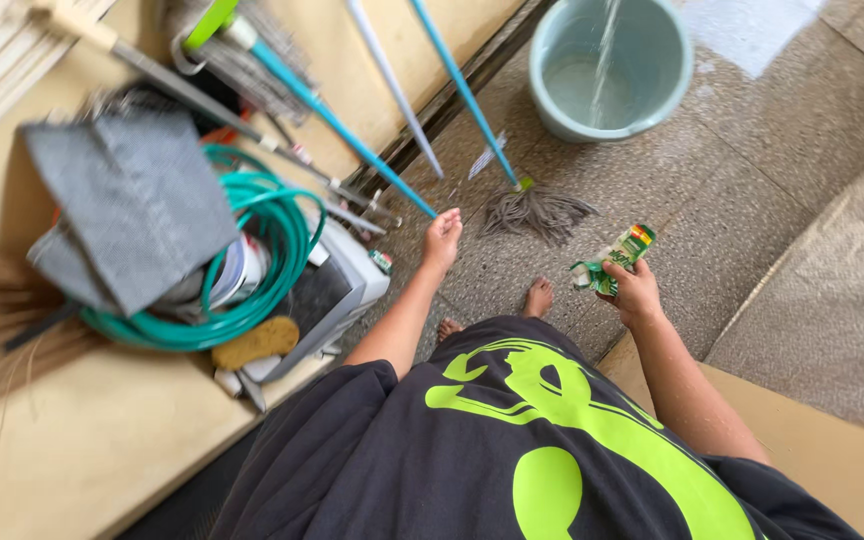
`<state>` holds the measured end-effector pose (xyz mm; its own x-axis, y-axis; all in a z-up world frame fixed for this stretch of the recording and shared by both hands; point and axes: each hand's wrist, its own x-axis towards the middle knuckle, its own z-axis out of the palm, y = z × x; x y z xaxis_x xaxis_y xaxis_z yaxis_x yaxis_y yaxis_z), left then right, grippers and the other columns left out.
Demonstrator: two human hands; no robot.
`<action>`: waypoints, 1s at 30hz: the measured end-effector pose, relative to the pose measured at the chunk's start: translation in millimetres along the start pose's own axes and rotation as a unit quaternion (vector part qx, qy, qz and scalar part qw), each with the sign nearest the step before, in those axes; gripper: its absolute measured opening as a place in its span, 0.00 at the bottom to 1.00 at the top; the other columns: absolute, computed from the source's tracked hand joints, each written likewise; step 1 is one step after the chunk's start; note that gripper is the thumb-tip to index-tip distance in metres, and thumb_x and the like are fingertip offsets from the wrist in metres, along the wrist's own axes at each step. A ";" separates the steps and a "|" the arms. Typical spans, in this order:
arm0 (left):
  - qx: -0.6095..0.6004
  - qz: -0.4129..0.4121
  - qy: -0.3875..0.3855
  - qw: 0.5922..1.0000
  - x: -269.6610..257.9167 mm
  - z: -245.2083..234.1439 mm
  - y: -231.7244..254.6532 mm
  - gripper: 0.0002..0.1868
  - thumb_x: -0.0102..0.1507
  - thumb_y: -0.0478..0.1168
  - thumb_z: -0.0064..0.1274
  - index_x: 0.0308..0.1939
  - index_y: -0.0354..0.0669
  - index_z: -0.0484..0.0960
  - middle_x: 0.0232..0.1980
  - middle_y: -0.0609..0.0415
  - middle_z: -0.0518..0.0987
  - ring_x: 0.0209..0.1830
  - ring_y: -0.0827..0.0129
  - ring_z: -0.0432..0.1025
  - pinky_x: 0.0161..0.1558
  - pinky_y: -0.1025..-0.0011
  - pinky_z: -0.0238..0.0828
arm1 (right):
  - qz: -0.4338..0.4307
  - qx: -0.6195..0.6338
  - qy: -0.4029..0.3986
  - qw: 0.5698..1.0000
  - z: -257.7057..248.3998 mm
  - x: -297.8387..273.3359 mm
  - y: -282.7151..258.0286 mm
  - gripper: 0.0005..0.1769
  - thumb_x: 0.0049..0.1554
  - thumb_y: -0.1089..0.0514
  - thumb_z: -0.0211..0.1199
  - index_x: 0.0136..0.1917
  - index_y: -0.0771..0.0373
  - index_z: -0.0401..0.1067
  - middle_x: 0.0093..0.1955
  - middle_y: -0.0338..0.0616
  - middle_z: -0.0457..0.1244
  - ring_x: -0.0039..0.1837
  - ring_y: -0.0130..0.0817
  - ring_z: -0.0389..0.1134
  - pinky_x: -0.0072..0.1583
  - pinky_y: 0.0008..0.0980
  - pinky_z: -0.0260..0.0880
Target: The person rinses a sponge and cloth in a bucket under a running tap, pours cleaning solution from a pouch into the water, and then uses a mop to clean a tiled floor.
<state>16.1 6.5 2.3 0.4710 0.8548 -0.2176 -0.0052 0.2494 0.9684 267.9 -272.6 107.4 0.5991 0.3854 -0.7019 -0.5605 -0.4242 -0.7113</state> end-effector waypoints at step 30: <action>0.083 -0.017 0.289 0.953 379.5 41.6 155.3 0.31 0.64 0.38 0.54 0.71 0.39 0.68 0.58 0.42 0.82 0.55 0.60 0.78 0.55 0.67 0.75 | -0.127 -0.072 -0.028 0.989 -39.3 145.9 -163.4 0.55 0.57 0.68 0.63 0.89 0.38 0.43 0.54 0.43 0.68 0.41 0.27 0.68 0.36 0.32 0.69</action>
<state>230.8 350.7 75.2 -0.0977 0.9673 -0.2339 0.1638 0.2475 0.9549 469.4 -179.2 122.7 0.6755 0.5379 -0.5043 -0.3056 -0.4182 -0.8554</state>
